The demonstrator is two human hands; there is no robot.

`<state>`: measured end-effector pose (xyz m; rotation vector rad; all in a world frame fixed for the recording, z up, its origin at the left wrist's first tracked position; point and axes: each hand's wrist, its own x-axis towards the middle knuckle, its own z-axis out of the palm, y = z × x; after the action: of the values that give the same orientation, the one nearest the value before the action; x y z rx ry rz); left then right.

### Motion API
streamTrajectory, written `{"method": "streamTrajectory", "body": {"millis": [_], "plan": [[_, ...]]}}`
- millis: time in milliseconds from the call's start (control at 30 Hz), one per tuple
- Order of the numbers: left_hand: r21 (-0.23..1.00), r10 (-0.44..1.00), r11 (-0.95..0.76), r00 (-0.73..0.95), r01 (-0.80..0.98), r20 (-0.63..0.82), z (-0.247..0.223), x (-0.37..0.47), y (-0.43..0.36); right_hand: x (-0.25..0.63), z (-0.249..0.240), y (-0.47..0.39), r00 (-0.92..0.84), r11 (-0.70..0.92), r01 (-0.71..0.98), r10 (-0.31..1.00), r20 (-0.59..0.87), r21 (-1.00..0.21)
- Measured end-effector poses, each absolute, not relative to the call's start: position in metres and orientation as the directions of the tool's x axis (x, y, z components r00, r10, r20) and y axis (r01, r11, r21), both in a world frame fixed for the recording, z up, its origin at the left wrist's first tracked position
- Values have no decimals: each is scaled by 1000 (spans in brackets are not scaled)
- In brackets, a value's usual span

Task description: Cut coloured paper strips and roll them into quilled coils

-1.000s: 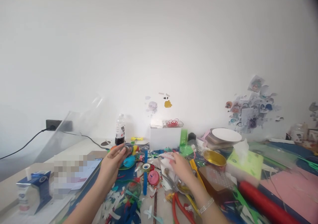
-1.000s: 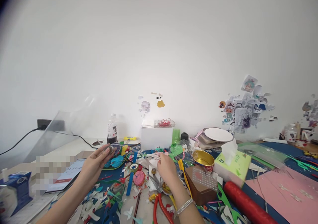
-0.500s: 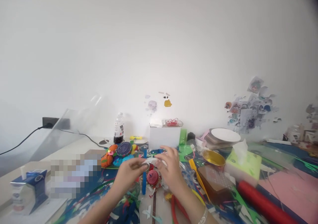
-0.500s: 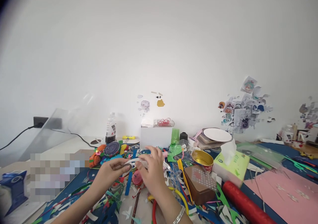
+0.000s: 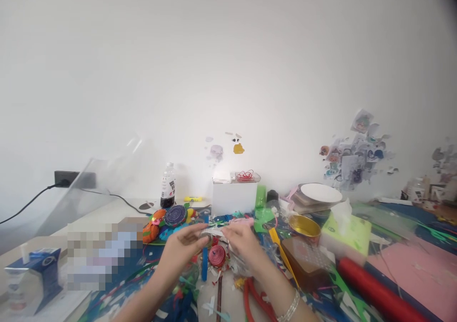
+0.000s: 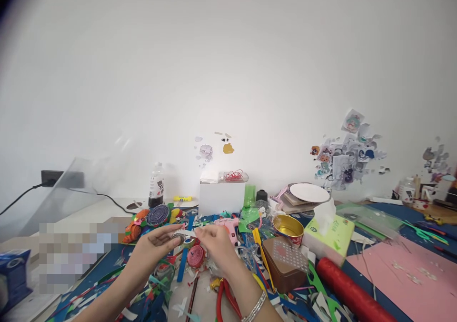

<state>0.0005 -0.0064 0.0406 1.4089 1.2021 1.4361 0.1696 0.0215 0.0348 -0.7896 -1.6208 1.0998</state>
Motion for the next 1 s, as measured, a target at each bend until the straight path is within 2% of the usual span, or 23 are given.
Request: {"method": "streamTrajectory", "body": {"millis": [133,300,433,500,567,667,733,767,867,1000], "plan": [[974,965,-223,-152,-35,215,34,5,-5,154,26,13,-414,219,-110,877,245,-969],[950,947,-296,-161,-95,279,26,13,-4,145,17,10,-543,21,-381,804,242,-924],[956,954,-286,-114,-59,278,24,16,-4,148,15,15,-558,-9,-403,795,238,-915],[944,941,-327,-78,44,330,26,13,-3,152,15,18,-560,-1,-390,794,236,-921],[861,881,-448,-44,241,471,31,8,-3,156,16,21,-581,-1,-361,782,224,-933],[564,746,-601,144,566,651,38,2,-4,162,17,25,-597,16,-246,785,164,-969],[400,715,-625,286,671,638,41,1,-6,163,18,26,-569,67,-107,814,117,-992],[359,723,-620,331,698,607,41,1,-7,164,18,26,-550,94,-33,830,96,-995],[363,789,-568,362,739,497,41,3,-8,164,22,24,-513,135,114,856,58,-984],[520,861,-476,255,709,441,42,2,-6,168,30,19,-515,171,130,853,80,-977]]}}
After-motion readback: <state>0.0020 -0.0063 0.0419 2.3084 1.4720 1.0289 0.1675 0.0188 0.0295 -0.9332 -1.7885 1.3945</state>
